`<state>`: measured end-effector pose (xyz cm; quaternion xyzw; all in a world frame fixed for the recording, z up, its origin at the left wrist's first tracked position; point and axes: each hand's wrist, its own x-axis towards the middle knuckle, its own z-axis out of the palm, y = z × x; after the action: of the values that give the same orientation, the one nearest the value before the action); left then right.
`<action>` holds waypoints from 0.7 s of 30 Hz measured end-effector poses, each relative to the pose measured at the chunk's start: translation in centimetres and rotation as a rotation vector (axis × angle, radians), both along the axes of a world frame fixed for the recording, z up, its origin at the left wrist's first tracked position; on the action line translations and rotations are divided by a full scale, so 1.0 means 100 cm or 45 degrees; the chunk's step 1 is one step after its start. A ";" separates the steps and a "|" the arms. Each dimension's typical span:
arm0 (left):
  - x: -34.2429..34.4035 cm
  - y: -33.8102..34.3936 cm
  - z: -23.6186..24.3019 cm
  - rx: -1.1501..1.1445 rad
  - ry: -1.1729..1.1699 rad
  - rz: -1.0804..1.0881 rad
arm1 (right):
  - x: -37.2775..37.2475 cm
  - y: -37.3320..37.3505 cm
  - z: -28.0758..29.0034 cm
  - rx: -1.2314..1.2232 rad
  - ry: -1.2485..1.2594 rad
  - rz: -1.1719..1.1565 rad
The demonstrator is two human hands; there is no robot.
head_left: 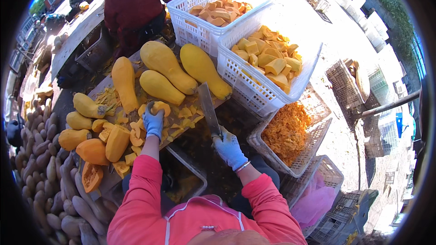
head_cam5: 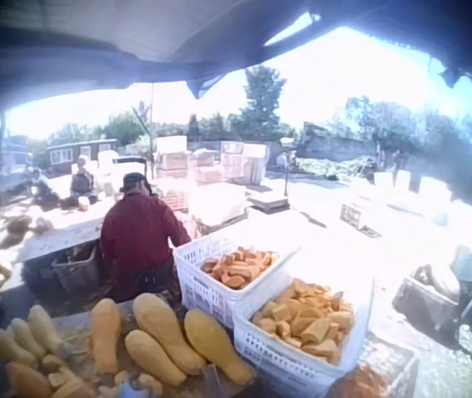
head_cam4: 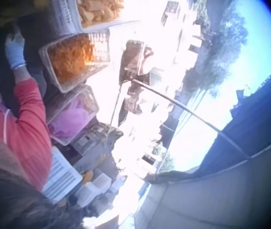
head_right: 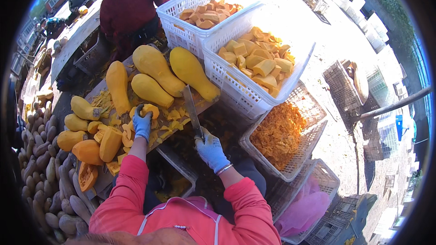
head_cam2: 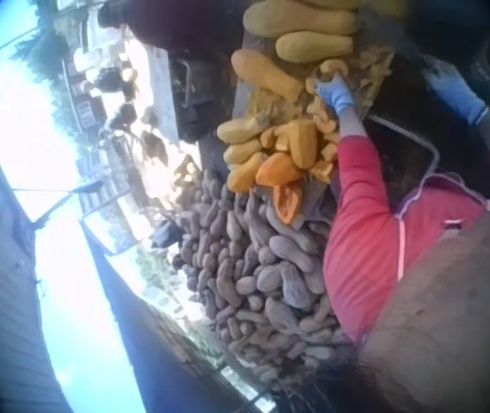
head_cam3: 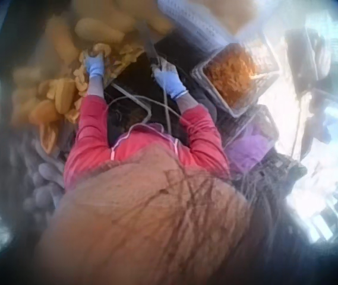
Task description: The person peels and cuts yellow squash on a wooden board, removing the skin and slicing the flesh into chunks. The cut pieces are placed into white plastic crates, and peels are discarded into a bin below.
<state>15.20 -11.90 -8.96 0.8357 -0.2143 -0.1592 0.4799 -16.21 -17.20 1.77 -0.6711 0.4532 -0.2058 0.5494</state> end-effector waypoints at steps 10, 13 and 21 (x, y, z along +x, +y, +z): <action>-0.069 -0.013 0.058 -1.432 1.825 -0.319 | -0.039 0.003 0.010 0.354 0.057 -0.010; -0.101 -0.050 0.113 -1.491 2.026 -0.475 | -0.037 0.006 -0.005 0.103 0.105 0.074; -0.190 -0.215 0.257 -1.140 1.544 -0.794 | -0.026 0.004 -0.016 0.276 0.060 0.098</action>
<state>-3.84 -33.42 16.77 0.2351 -0.1832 -0.6095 0.7346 -18.85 -16.83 0.14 -0.6294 0.4595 -0.1186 0.6153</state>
